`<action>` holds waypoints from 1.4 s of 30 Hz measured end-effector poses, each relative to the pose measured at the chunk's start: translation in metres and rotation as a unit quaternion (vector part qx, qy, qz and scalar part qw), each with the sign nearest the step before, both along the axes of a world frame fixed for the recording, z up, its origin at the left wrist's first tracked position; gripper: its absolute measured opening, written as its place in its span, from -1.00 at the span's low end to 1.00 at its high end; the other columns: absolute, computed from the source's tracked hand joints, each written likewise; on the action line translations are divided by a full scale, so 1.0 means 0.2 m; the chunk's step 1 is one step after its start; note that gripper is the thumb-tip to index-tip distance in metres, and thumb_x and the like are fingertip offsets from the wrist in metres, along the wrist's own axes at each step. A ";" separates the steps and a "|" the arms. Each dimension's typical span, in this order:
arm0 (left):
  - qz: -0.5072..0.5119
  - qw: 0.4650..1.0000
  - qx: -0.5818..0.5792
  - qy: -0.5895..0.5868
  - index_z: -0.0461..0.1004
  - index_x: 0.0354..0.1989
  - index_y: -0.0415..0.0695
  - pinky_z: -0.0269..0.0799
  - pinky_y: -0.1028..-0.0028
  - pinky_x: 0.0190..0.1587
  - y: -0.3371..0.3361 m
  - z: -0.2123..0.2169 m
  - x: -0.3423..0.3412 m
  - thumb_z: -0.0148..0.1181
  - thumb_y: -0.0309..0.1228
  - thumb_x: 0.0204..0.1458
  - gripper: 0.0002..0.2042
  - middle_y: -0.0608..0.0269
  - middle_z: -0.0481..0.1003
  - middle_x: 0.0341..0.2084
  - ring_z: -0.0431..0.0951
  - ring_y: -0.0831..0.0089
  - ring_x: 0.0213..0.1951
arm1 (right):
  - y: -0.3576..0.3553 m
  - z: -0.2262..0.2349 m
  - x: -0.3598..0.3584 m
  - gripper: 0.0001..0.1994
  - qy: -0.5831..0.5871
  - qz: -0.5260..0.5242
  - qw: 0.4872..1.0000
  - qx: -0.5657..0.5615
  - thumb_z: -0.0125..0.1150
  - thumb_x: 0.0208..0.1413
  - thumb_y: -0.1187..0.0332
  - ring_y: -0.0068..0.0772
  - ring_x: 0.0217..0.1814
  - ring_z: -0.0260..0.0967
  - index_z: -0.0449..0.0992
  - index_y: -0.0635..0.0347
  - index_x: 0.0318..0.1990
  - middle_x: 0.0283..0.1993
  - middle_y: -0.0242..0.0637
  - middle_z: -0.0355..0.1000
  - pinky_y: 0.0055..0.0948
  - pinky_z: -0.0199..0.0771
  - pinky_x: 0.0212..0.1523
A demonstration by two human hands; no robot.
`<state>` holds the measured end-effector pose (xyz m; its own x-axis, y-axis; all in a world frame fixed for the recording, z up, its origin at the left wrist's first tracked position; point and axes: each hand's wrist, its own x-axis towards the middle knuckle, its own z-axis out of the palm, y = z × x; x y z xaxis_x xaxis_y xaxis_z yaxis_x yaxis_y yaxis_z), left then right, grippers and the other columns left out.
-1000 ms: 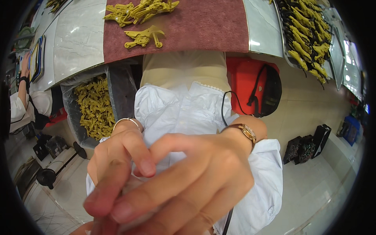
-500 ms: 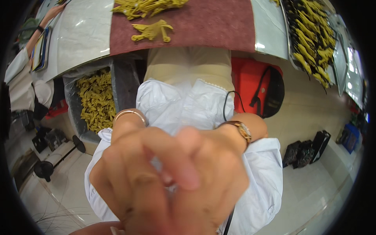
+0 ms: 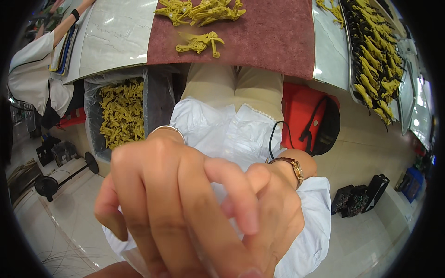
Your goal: The person wipes their hands with a tissue, places toy motorcycle frames onto the mat, and attaches small black parts and wheels onto each frame by hand.
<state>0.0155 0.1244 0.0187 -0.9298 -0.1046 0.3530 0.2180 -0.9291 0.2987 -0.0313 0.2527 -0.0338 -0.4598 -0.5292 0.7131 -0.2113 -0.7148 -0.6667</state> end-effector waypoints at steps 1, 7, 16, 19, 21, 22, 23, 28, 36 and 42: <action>-0.014 1.000 -0.002 0.013 0.57 -0.30 -0.34 0.40 0.40 -0.09 -0.01 -0.01 -0.02 0.40 -0.54 -0.20 -0.75 0.09 0.48 -0.33 0.48 0.33 -0.21 | 0.01 0.01 0.00 -0.73 0.002 -0.021 1.000 0.009 0.25 -0.03 -0.03 -0.58 -0.14 0.17 0.56 -0.23 -0.21 -0.07 -0.56 0.35 -0.45 0.09 -0.16; -0.081 0.993 -0.035 0.083 0.58 -0.30 -0.34 0.38 0.41 -0.09 -0.02 -0.04 -0.03 0.43 -0.53 -0.24 -0.72 0.13 0.51 -0.40 0.50 0.36 -0.25 | 0.08 0.04 0.03 -0.67 0.006 -0.131 0.990 0.044 0.28 -0.07 -0.11 -0.60 -0.17 0.16 0.55 -0.29 -0.17 -0.06 -0.57 0.31 -0.48 0.07 -0.21; -0.220 0.943 -0.072 0.241 0.56 -0.32 -0.31 0.33 0.33 -0.03 -0.09 0.00 -0.15 0.36 -0.50 -0.13 -0.80 0.02 0.44 -0.19 0.40 0.28 -0.08 | 0.06 0.02 -0.08 -0.63 0.091 0.075 0.988 -0.099 0.29 -0.07 -0.10 -0.59 -0.06 0.17 0.51 -0.31 -0.11 0.01 -0.62 0.33 -0.44 0.03 -0.17; -0.230 0.906 -0.123 0.334 0.54 -0.31 -0.29 0.40 0.32 -0.07 -0.06 -0.03 -0.17 0.27 -0.51 -0.01 -0.87 -0.15 0.38 -0.02 0.38 0.19 -0.02 | -0.03 0.15 0.10 -0.73 0.019 -0.213 0.973 -0.081 0.22 0.04 -0.01 -0.55 -0.04 0.17 0.54 -0.42 -0.07 0.02 -0.66 0.32 -0.41 0.04 -0.18; -0.102 0.971 -0.007 0.218 0.59 -0.34 -0.31 0.19 0.34 -0.03 0.06 -0.09 -0.09 0.48 -0.53 -0.32 -0.70 0.22 0.54 -0.43 0.43 0.40 -0.23 | -0.01 0.18 0.12 -0.77 -0.003 -0.209 0.978 0.001 0.10 0.14 0.09 -0.50 -0.05 0.18 0.55 -0.53 -0.06 -0.01 -0.65 0.32 -0.38 0.04 -0.18; -0.100 0.970 -0.012 0.220 0.59 -0.34 -0.31 0.19 0.34 -0.03 0.07 -0.11 -0.08 0.48 -0.53 -0.32 -0.70 0.22 0.54 -0.43 0.43 0.40 -0.23 | -0.02 0.17 0.13 -0.77 -0.001 -0.206 0.978 -0.004 0.10 0.14 0.09 -0.50 -0.05 0.18 0.55 -0.53 -0.06 -0.01 -0.65 0.32 -0.38 0.04 -0.18; -0.107 0.969 0.000 0.224 0.59 -0.35 -0.30 0.18 0.35 -0.04 0.06 -0.11 -0.08 0.46 -0.54 -0.33 -0.71 0.22 0.53 -0.44 0.42 0.41 -0.26 | -0.04 0.14 0.14 -0.77 0.000 -0.254 0.967 -0.014 0.07 0.16 0.12 -0.49 -0.05 0.18 0.54 -0.53 -0.06 -0.02 -0.65 0.32 -0.40 0.05 -0.19; -0.065 0.976 -0.019 0.208 0.58 -0.41 -0.30 0.15 0.36 -0.08 0.03 -0.06 -0.09 0.38 -0.59 -0.29 -0.80 0.21 0.52 -0.47 0.40 0.43 -0.37 | -0.08 0.11 0.12 -0.74 0.012 -0.310 0.950 -0.035 0.05 0.16 0.17 -0.49 -0.04 0.18 0.52 -0.54 -0.04 -0.04 -0.63 0.31 -0.45 0.09 -0.18; -0.081 0.965 -0.055 0.243 0.53 -0.50 -0.32 0.17 0.36 -0.13 0.00 -0.05 -0.14 0.31 -0.58 -0.24 -0.89 0.17 0.51 -0.46 0.44 0.36 -0.36 | -0.06 0.11 0.05 -0.85 0.010 -0.228 0.967 -0.110 0.12 0.14 0.22 -0.49 -0.20 0.25 0.64 -0.18 -0.28 -0.14 -0.43 0.32 -0.50 0.18 -0.32; -0.132 0.961 -0.103 0.221 0.51 -0.49 -0.33 0.31 0.36 -0.14 -0.06 -0.08 -0.11 0.23 -0.55 -0.09 -0.92 0.14 0.51 -0.46 0.51 0.23 -0.29 | -0.02 0.06 0.06 -0.86 -0.035 -0.165 0.983 -0.077 0.18 0.10 0.17 -0.46 -0.09 0.22 0.63 -0.37 -0.22 -0.08 -0.52 0.30 -0.43 0.12 -0.25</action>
